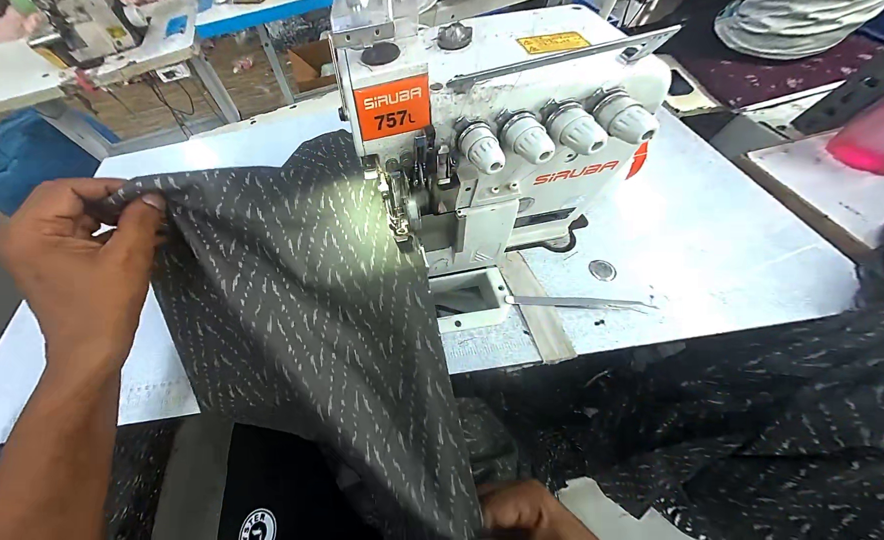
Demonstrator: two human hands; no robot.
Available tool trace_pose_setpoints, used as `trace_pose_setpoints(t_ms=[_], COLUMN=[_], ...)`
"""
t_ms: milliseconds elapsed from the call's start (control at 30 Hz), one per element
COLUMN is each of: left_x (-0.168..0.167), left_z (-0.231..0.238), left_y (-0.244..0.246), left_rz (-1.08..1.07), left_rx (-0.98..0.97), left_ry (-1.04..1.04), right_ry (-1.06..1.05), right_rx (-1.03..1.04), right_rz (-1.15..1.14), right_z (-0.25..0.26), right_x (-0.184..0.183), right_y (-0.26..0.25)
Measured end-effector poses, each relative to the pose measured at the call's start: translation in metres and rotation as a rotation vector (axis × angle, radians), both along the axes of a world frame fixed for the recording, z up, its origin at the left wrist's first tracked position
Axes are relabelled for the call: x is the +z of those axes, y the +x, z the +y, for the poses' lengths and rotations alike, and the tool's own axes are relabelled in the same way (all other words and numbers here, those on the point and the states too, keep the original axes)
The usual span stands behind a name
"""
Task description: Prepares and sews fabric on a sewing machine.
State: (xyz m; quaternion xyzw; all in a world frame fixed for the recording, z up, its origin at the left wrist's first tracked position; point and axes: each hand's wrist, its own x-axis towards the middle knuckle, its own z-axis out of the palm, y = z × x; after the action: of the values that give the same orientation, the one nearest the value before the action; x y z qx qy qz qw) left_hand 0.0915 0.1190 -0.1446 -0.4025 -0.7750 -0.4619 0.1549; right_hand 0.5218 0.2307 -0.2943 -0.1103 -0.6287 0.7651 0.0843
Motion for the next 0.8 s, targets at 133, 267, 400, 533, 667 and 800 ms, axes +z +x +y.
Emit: trace_pose_setpoints(t_ms=[133, 267, 400, 533, 667, 800], left_x=[0.014, 0.024, 0.033, 0.045, 0.059, 0.072], left_z=[0.010, 0.024, 0.037, 0.049, 0.059, 0.064], left_y=[-0.014, -0.036, -0.063, -0.084, -0.106, -0.123], left_rz=[-0.070, -0.083, -0.091, -0.116, -0.128, -0.141], left_rx=[-0.028, 0.009, 0.035, 0.064, 0.089, 0.085], left_ry=[0.070, 0.108, 0.100, 0.099, 0.075, 0.042], right_ry=[0.047, 0.065, 0.061, 0.032, -0.018, -0.030], right_rx=[0.004, -0.014, -0.071, -0.100, -0.170, -0.288], right_rz=[0.086, 0.137, 0.155, 0.082, 0.037, 0.018], right_z=[0.019, 0.038, 0.050, 0.063, 0.071, 0.077], right_x=[0.012, 0.013, 0.022, 0.038, 0.052, 0.067], right_y=[-0.020, -0.045, -0.072, -0.094, -0.113, -0.130])
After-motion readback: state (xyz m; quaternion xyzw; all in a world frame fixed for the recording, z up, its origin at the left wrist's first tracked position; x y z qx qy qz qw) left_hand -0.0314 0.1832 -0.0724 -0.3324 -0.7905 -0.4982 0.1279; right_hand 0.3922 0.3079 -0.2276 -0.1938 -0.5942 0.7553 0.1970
